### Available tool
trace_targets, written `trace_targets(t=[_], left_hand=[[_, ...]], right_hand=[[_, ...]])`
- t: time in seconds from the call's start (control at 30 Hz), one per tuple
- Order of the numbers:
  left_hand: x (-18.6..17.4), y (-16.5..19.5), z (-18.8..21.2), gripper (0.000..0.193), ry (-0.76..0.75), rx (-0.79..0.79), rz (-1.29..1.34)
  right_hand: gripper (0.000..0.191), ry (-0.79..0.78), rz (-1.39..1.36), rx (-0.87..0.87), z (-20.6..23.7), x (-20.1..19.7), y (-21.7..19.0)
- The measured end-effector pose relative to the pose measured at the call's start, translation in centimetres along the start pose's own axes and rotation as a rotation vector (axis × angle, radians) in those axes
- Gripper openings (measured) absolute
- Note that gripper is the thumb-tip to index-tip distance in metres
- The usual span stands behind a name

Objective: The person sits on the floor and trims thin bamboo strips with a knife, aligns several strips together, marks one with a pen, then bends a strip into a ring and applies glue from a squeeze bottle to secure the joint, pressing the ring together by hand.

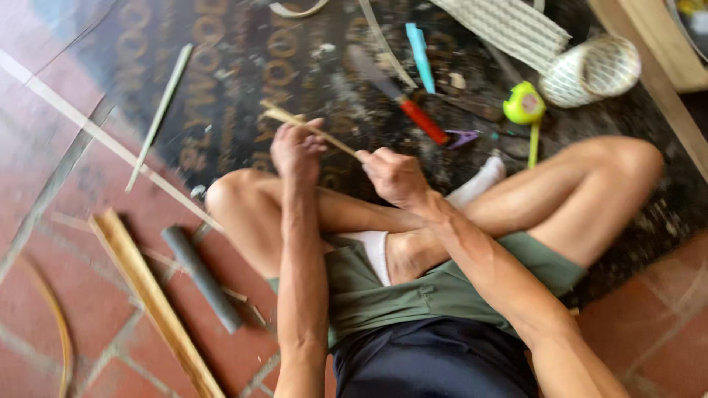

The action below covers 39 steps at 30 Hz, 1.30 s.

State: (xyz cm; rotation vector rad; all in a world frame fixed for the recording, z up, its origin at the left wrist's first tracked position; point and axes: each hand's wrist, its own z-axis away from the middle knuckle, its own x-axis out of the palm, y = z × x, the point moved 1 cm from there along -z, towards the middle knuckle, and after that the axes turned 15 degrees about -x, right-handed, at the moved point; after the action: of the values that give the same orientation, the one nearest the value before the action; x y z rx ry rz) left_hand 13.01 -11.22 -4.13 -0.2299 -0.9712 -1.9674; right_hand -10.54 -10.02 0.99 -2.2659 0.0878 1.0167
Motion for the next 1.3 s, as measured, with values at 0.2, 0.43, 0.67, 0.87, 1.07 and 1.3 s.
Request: trace_targets(t=[0.2, 0.43, 0.67, 0.87, 1.07, 1.3], left_hand=[[-2.0, 0.2, -0.3, 0.015, 0.005, 0.213, 0.031], [-1.9, 0.1, 1.5, 0.025, -0.037, 0.361, 0.122], [3.7, -8.3, 5.8, 0.033, -0.228, 0.129, 0.26], [5.3, -6.6, 7.7, 0.028, -0.343, 0.049, 0.248], [-3.5, 1.0, 15.5, 0.032, 0.081, 0.413, -0.224], [-23.5, 6.3, 22.3, 0.052, 1.286, 0.657, -1.333]], right_hand=[[0.024, 0.072, 0.101, -0.062, -0.2, -2.4, -0.5], [0.031, 0.276, 0.135, -0.185, -0.4, -4.8, -5.5], [0.025, 0.679, -1.176, 0.519, -1.8, -1.2, -1.4], [0.005, 0.334, -0.592, 0.344, -3.1, -5.2, 0.2], [0.016, -0.07, -0.24, 0.126, -6.9, -5.0, 1.1], [0.015, 0.042, -0.645, 0.353, -6.1, -0.1, 3.1]])
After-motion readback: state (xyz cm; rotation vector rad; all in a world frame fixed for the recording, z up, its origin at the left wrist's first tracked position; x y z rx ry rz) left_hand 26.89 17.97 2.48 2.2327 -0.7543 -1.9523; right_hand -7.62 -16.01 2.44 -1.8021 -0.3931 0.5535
